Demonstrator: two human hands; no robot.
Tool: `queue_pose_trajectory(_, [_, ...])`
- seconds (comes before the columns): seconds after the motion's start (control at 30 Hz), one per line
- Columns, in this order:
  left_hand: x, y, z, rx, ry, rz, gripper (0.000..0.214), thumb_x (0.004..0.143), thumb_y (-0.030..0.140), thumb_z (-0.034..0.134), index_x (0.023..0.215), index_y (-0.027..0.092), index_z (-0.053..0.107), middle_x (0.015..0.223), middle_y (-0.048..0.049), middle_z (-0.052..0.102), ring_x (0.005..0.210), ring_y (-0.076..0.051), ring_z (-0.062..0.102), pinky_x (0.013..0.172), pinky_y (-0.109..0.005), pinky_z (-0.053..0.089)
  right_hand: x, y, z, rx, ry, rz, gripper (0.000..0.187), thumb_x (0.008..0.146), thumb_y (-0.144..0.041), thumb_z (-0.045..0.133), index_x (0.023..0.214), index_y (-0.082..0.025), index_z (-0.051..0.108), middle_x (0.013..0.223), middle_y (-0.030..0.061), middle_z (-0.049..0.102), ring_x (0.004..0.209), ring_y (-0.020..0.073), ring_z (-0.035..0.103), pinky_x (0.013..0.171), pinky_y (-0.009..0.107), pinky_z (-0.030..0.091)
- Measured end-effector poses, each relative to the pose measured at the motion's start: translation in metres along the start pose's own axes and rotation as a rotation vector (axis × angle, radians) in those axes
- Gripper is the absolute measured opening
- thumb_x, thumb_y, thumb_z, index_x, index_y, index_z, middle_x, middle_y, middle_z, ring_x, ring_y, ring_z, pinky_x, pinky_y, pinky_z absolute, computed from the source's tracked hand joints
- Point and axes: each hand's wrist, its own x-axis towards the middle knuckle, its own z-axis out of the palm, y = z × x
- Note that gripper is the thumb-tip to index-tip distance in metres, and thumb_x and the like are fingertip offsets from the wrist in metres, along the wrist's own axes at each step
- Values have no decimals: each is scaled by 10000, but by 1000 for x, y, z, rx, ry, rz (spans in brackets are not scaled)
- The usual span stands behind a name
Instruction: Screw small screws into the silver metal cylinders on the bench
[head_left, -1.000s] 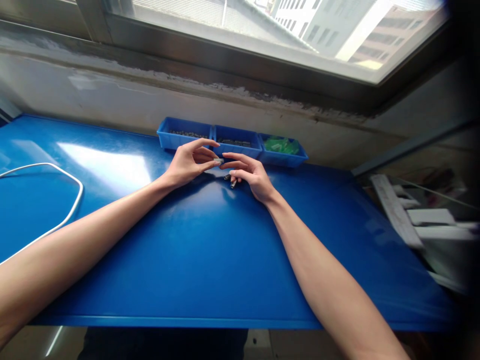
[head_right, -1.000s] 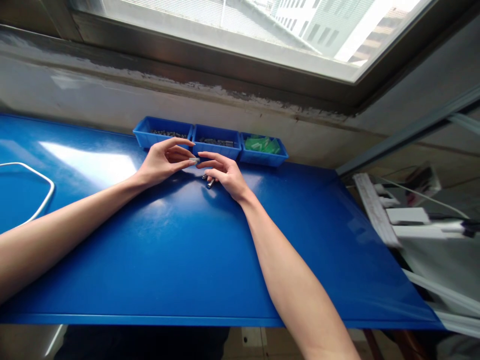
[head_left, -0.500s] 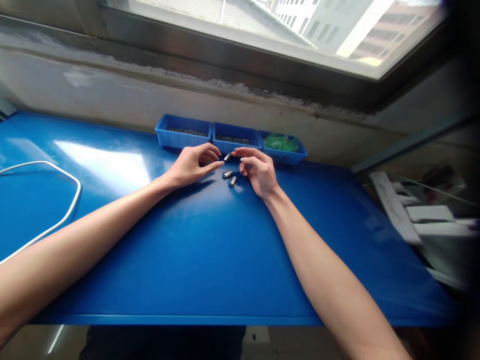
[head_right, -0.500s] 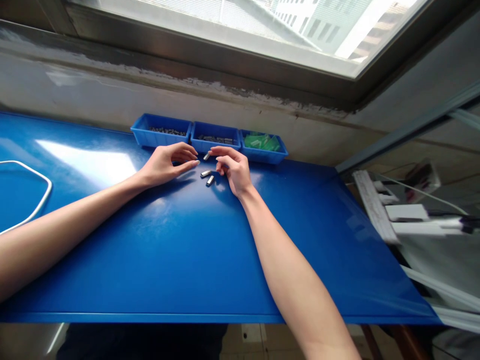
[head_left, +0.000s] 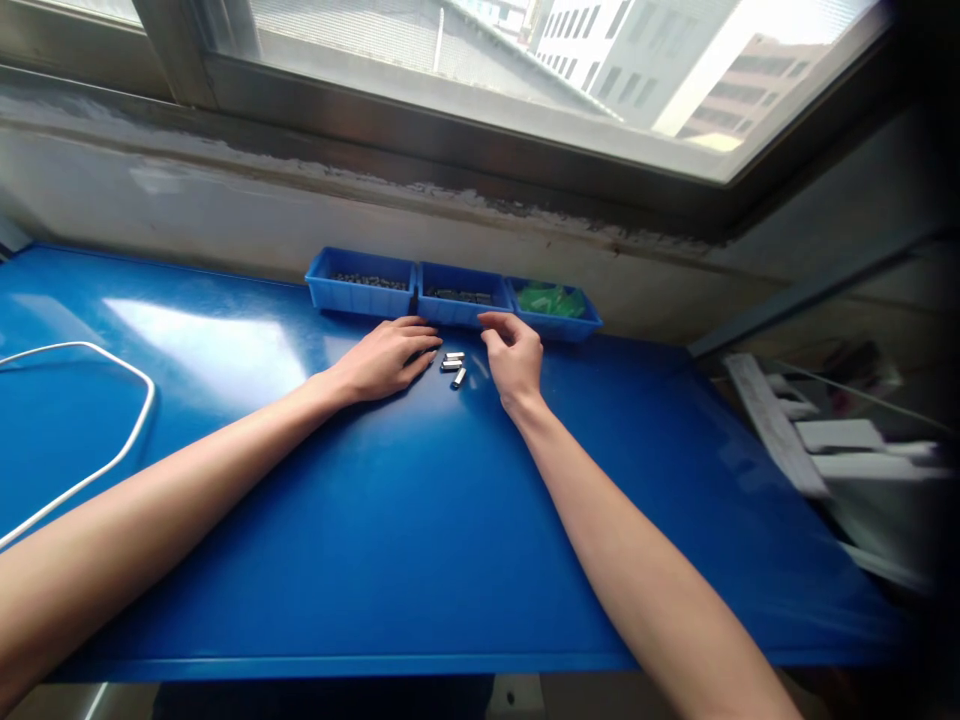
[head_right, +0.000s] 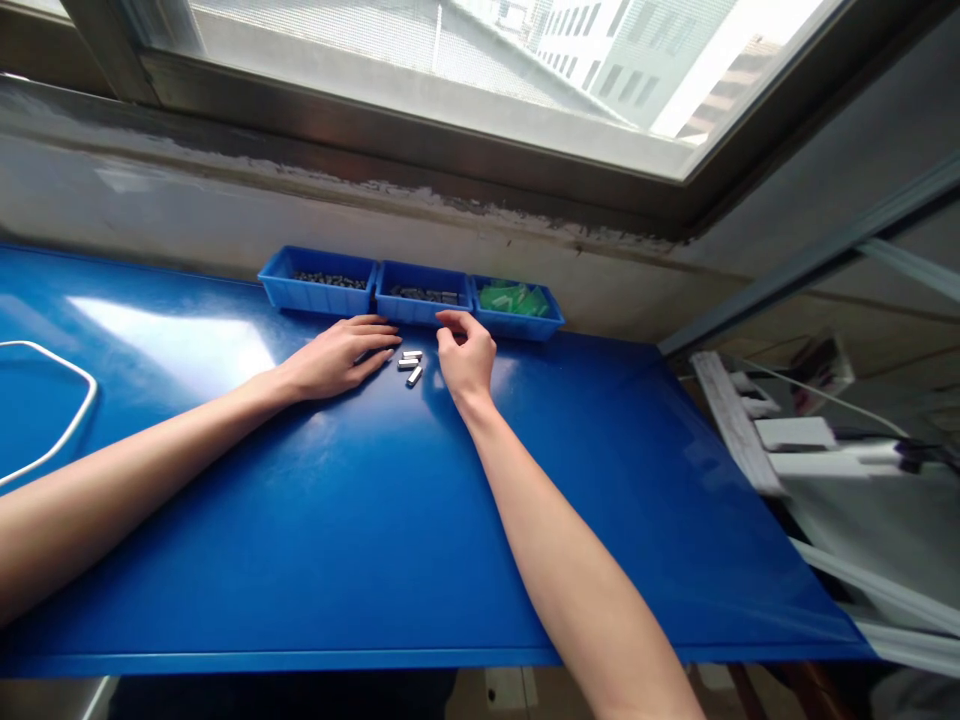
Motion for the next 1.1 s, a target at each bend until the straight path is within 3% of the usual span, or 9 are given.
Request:
queue_pose_trajectory(0.2, [-1,2,-2,-73,113,52,322,1009,318,511,1143,159,756,1174,-121,753,1150,-267,669,1032,-408,536,-3,-6,-2,-114,-156,-54,279,719,-207,582,912,-214,784,987,41,789,933,237,710,907,384,552])
queue_pose_trajectory(0.43, [-2,7,-7,-84,-24,247,366,1022,346,517,1330,242,684,1340,-76,697,1328,-280,564,1120,-443,466,-2,-5,-3,-121,-250,-75,249,701,-232,587,864,-219,775,914,22,782,891,232,708,878,375,548])
queue_pose_trajectory(0.67, [-1,7,-4,-132,96,19,355,1009,395,533,1163,178,768,1161,-110,767,1091,-248,710,983,-358,539,-1,-4,-2,-24,-235,-28,236,721,-226,574,851,-223,771,916,12,789,916,230,721,831,349,550])
queue_pose_trajectory(0.83, [-2,0,-5,-136,179,-113,261,959,336,594,1005,182,799,1039,-94,790,949,-238,739,872,-330,546,-1,-4,-2,-9,-241,-42,235,721,-212,582,855,-215,775,916,15,792,906,225,723,852,346,555])
queue_pose_trajectory(0.97, [-3,-5,-6,-152,235,-199,154,899,277,644,920,187,767,935,-56,783,872,-223,730,822,-324,541,-1,-3,-2,-1,-239,-53,233,729,-209,584,862,-209,775,922,24,791,902,222,722,876,354,558])
queue_pose_trajectory(1.1, [-2,-6,-6,-316,304,-233,155,858,304,697,945,177,714,895,-46,763,843,-212,730,789,-317,576,-2,-3,-1,34,-265,-54,240,732,-208,584,892,-208,764,926,32,785,898,221,724,885,362,564])
